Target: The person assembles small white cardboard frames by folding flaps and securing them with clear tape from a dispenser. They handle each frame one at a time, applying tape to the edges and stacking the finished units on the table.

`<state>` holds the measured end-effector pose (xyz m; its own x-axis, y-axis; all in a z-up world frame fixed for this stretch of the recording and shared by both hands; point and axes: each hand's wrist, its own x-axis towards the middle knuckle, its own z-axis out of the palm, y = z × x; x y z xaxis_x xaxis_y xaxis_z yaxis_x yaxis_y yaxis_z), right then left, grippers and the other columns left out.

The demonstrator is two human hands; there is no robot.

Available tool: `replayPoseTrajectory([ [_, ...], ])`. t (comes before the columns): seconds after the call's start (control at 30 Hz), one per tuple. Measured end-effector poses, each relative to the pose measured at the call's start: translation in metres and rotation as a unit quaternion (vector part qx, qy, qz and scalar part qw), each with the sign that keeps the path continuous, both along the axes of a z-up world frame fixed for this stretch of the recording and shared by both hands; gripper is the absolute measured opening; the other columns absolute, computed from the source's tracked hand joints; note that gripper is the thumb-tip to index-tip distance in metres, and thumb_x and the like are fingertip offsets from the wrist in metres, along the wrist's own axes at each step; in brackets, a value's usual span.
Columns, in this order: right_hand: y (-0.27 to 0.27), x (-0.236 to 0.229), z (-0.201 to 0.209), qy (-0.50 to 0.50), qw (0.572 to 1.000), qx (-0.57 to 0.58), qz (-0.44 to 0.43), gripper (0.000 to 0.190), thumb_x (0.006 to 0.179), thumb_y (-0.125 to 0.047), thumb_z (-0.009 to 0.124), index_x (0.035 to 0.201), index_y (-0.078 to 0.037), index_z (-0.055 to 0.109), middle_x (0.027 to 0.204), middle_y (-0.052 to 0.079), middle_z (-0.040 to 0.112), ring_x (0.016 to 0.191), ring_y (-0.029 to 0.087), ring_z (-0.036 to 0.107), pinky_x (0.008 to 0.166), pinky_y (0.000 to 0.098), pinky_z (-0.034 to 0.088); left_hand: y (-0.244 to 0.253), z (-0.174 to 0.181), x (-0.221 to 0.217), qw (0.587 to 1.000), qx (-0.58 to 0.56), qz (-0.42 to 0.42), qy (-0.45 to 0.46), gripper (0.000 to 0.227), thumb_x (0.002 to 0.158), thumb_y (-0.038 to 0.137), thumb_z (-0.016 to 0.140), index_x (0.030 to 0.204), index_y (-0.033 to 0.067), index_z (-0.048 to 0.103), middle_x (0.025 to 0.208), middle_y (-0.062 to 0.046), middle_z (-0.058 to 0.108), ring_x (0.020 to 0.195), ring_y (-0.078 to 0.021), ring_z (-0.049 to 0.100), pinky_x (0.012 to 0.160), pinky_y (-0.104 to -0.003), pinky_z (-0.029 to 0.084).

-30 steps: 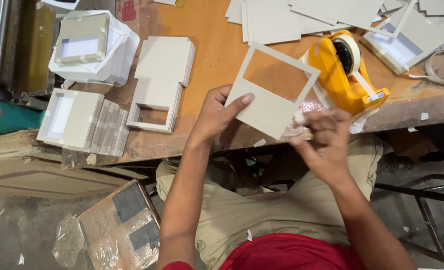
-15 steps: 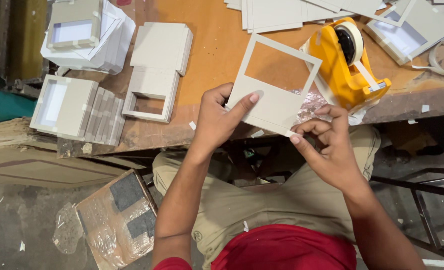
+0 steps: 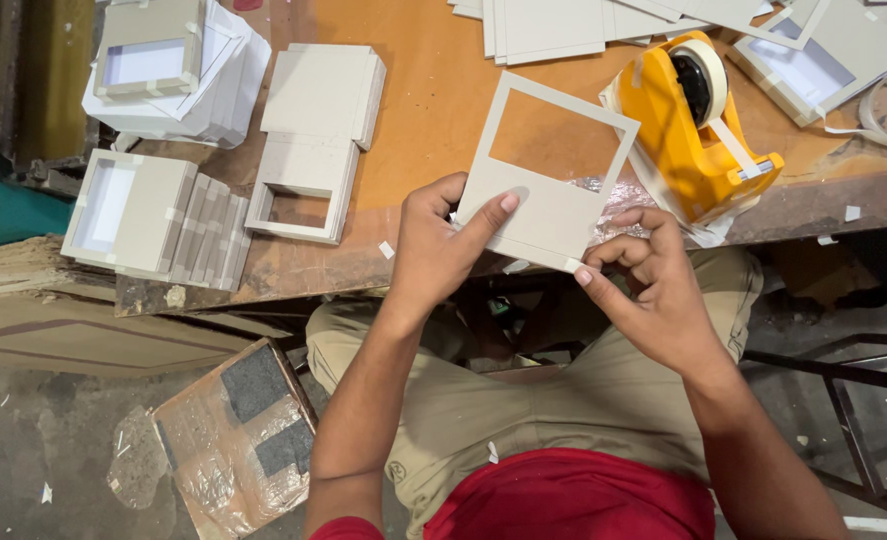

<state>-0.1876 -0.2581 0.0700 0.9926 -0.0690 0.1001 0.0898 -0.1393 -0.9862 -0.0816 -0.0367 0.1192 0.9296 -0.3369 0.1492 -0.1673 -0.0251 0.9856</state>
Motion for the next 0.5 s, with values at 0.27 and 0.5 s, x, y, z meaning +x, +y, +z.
replayPoseTrajectory([
  [0.27, 0.001, 0.004, -0.005, 0.010, 1.000, 0.003, 0.011, 0.057, 0.093, 0.000, 0.071, 0.136, -0.005, 0.034, 0.094, 0.001, 0.067, 0.088, 0.004, 0.057, 0.077, 0.0173, 0.043, 0.002, 0.003, -0.003, 1.000, 0.001, -0.008, 0.003, 0.026, 0.096, 0.025, 0.076, 0.097, -0.0015, 0.075, 0.083, -0.001, 0.074, 0.076, -0.0039, 0.063, 0.067, -0.023, 0.052],
  [0.5, -0.001, 0.016, -0.006, 0.106, 0.986, -0.105, -0.069, 0.066, 0.083, -0.009, 0.082, 0.134, -0.002, 0.042, 0.090, 0.008, 0.074, 0.077, 0.011, 0.066, 0.068, 0.0241, 0.051, 0.004, 0.002, -0.014, 0.983, 0.091, 0.003, -0.159, 0.022, 0.095, 0.028, 0.078, 0.099, 0.0062, 0.074, 0.083, -0.004, 0.071, 0.072, -0.0120, 0.066, 0.071, -0.032, 0.051],
])
